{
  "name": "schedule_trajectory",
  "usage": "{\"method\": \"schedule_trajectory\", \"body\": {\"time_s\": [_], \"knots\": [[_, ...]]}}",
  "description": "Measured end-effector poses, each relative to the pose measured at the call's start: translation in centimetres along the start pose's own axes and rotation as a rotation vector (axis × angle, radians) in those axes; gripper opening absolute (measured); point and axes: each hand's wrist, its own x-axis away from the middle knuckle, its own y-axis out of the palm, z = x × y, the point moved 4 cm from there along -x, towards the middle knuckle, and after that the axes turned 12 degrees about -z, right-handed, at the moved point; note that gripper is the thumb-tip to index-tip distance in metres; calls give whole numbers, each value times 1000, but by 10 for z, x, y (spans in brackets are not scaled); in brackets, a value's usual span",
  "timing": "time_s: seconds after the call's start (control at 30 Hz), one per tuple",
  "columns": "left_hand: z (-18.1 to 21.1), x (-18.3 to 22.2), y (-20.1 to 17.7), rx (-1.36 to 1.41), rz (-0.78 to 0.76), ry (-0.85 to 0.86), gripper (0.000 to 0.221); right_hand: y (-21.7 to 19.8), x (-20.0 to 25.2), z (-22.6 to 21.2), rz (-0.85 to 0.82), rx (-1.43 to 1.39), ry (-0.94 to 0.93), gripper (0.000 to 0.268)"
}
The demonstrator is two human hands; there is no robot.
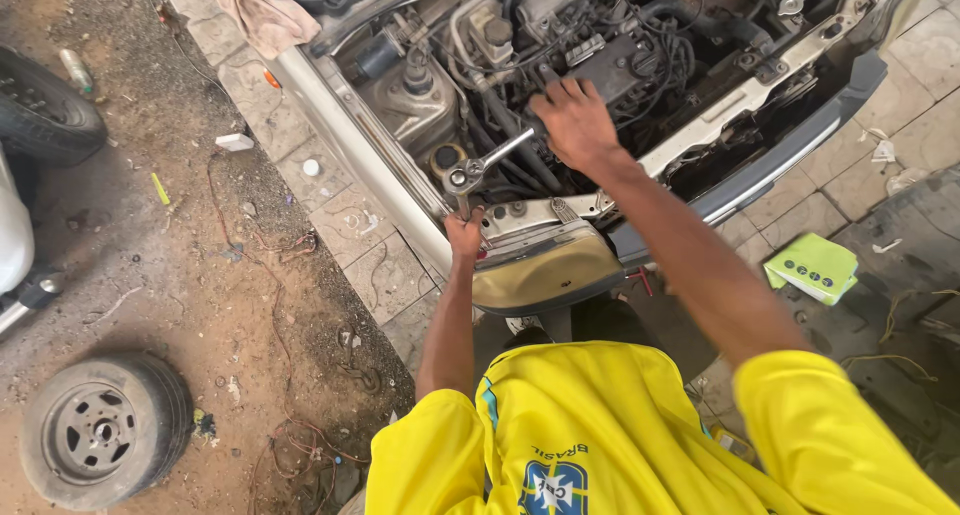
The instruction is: The person uses a screwdriver and a socket wrench to loosen and remove bolts from the engine bay of a car.
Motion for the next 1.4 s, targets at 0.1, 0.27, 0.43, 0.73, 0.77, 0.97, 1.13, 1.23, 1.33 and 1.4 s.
{"method": "schedule_trajectory", "body": {"time_s": [0.1,0.27,0.43,0.73,0.77,0.97,1.13,1.23,1.33,1.4], "knots": [[-4,2,3,32,67,-14,34,-22,39,-13,-69,41,-69,52],[-10,2,6,-39,56,-10,29,-33,132,-90,-593,-403,240,49],[-24,6,4,234,3,39,10,-24,147,-112,-514,-372,174,60],[-12,6,1,308,-68,14,10,-13,32,-23,75,45,-23,49],[-11,9,2,337,-82,-29,9,-12,17,-19,154,80,-21,51],[-9,8,-1,260,-18,-6,20,-12,-22,-24,132,100,-42,49],[-11,5,-3,229,47,67,12,-33,43,-46,-169,-100,51,56],[-12,5,-3,200,85,91,13,-35,108,-91,-313,-276,208,57],[-9,5,0,0,82,137,8,-27,147,-133,-492,-394,230,52],[-9,6,0,-241,38,116,13,-18,157,-137,-542,-459,228,53]]}}
